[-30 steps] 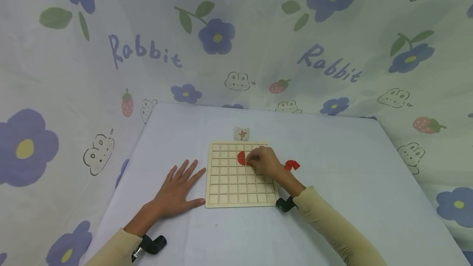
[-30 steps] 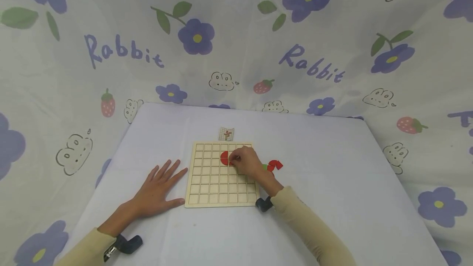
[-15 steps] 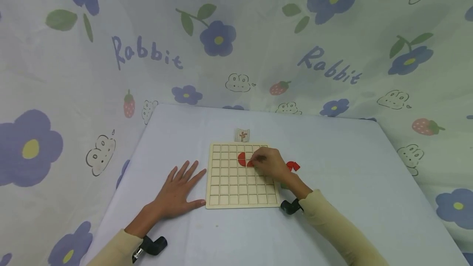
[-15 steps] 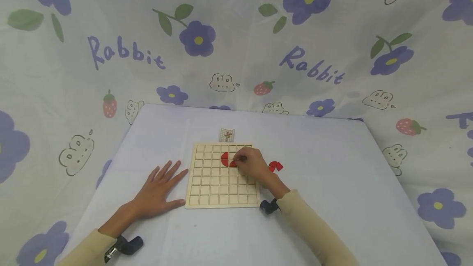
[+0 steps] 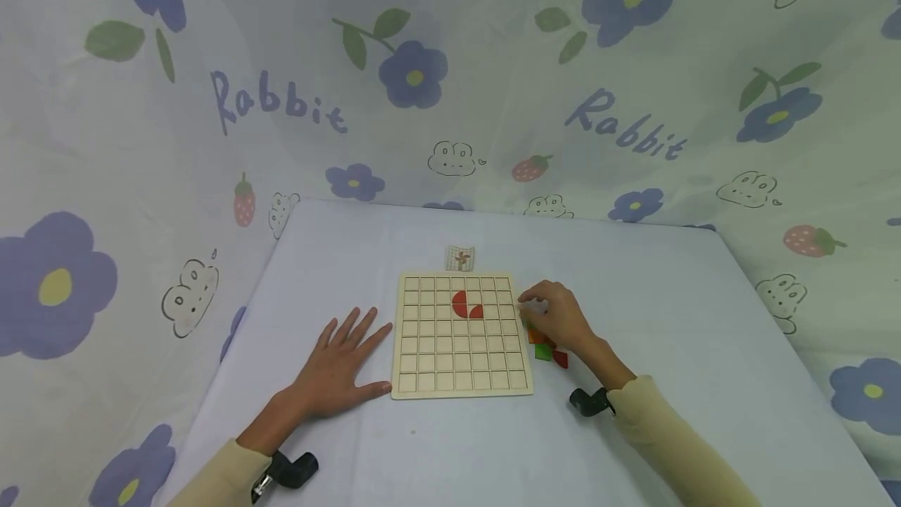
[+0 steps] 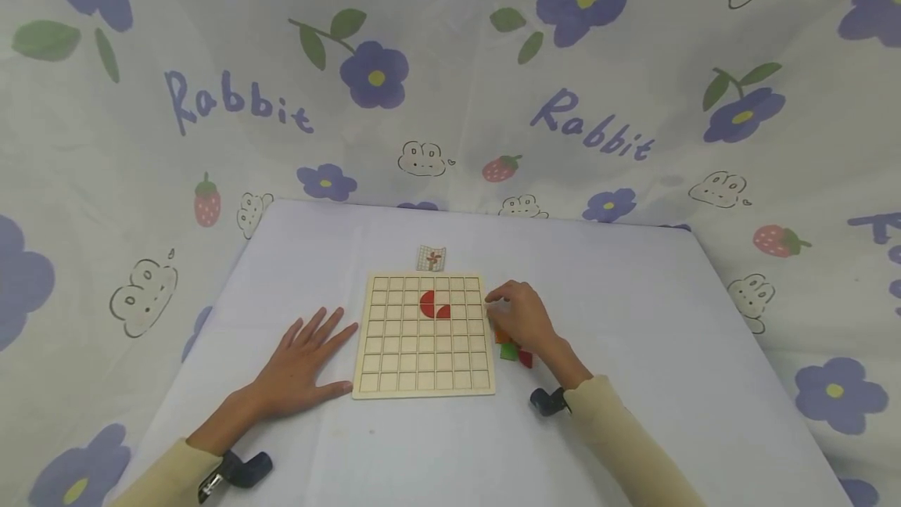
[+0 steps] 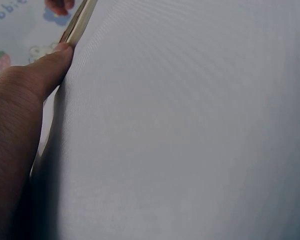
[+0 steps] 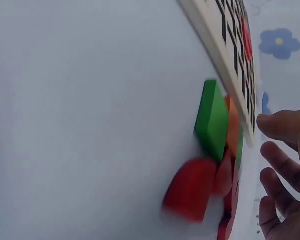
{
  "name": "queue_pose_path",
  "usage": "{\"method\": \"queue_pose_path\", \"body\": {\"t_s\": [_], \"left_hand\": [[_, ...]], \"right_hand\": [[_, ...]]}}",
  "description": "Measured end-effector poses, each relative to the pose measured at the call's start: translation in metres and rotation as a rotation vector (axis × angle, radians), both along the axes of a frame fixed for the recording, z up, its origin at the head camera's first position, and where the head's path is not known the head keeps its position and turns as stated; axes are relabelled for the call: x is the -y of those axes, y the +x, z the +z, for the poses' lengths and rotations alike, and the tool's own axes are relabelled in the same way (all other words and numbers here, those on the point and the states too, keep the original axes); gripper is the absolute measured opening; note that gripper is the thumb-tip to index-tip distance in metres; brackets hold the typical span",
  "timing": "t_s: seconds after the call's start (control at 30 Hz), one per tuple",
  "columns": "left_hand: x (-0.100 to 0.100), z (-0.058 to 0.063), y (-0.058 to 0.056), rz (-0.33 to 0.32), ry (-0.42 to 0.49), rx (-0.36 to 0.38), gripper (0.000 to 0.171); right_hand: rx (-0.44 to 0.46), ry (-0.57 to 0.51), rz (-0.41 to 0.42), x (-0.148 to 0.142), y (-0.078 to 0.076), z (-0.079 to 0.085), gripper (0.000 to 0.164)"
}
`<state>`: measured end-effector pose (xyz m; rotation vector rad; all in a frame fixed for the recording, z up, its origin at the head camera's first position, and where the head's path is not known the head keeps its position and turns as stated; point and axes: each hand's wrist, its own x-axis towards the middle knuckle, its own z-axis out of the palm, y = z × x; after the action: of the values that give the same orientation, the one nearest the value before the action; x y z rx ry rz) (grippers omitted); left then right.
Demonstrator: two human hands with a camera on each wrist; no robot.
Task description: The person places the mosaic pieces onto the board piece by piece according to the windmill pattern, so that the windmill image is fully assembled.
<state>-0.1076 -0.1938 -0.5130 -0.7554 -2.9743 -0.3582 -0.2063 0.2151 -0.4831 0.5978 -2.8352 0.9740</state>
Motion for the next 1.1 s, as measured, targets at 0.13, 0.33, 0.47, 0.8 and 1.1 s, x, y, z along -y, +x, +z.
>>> {"method": "queue_pose_path", "body": {"t_s": [0.13, 0.33, 0.47, 0.8, 1.1], "left_hand": [[0.001, 0.0, 0.0, 0.0, 0.002, 0.001, 0.092], [0.002, -0.002, 0.0, 0.004, -0.003, -0.006, 0.092], [0.002, -0.003, 0.0, 0.004, 0.011, -0.026, 0.092], [0.003, -0.002, -0.001, 0.008, -0.011, 0.022, 0.093], [0.003, 0.0, -0.001, 0.001, 0.026, -0.028, 0.092]], "right_hand": [[0.003, 0.033, -0.039, -0.013, 0.002, -0.001, 0.023], [0.02, 0.099, -0.104, -0.026, 0.006, -0.002, 0.03], [0.038, 0.115, -0.128, -0.034, 0.008, -0.003, 0.027], [0.109, 0.132, -0.098, -0.051, 0.012, 0.0, 0.02], [0.181, 0.1, -0.128, -0.056, 0.014, 0.002, 0.02]]}}
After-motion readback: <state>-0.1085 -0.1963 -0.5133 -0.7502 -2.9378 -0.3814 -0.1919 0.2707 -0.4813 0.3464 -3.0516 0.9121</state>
